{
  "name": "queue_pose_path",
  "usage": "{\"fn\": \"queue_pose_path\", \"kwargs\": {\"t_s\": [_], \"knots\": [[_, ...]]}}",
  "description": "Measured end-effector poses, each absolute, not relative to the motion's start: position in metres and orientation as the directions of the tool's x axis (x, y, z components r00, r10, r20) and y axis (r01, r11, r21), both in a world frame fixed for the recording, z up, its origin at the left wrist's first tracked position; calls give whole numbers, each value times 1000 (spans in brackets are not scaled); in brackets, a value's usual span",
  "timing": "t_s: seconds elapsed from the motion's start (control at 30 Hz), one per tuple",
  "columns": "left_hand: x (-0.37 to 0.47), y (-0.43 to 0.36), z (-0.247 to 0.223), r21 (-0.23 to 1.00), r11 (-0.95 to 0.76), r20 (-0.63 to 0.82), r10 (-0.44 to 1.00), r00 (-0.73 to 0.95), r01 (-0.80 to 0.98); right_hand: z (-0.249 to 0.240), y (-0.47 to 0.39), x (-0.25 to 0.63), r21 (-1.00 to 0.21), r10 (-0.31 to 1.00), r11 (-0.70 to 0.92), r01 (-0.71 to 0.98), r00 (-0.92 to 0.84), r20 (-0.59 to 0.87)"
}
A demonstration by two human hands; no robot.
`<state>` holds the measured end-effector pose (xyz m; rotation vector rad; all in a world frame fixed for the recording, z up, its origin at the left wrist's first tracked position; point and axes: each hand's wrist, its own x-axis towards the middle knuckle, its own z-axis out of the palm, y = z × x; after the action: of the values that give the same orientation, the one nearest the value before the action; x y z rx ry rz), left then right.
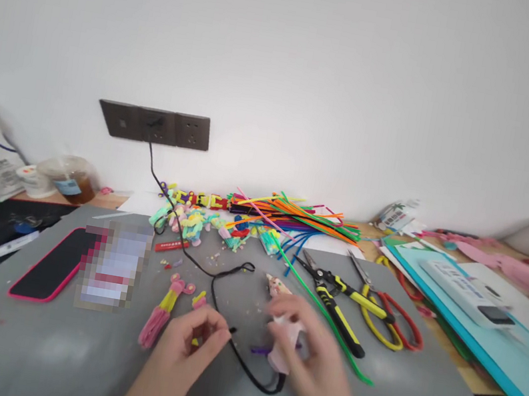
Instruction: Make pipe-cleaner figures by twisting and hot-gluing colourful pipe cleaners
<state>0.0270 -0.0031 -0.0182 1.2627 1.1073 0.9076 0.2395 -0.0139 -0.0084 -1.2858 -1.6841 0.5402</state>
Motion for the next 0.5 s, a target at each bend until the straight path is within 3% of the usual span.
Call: {"fn": "queue_pose_path", "kwargs": {"t_s": [0.07,0.13,0.2,0.37,0.5], "knots": [[32,2,-19,974,225,-211,946,248,-29,-18,-5,289,-659,904,157,736,161,396],[36,6,-20,950,286,-253,940,229,-125,-33,4,339,-436,910,-48,899,219,351],[39,9,-21,931,314,-273,937,216,-186,-50,12,376,-255,934,-168,952,237,269],[47,11,-21,902,351,-307,930,200,-251,-69,21,398,4,974,-120,993,117,193],[51,11,-19,884,373,-328,925,193,-281,-61,29,393,100,981,-30,995,10,196]]}}
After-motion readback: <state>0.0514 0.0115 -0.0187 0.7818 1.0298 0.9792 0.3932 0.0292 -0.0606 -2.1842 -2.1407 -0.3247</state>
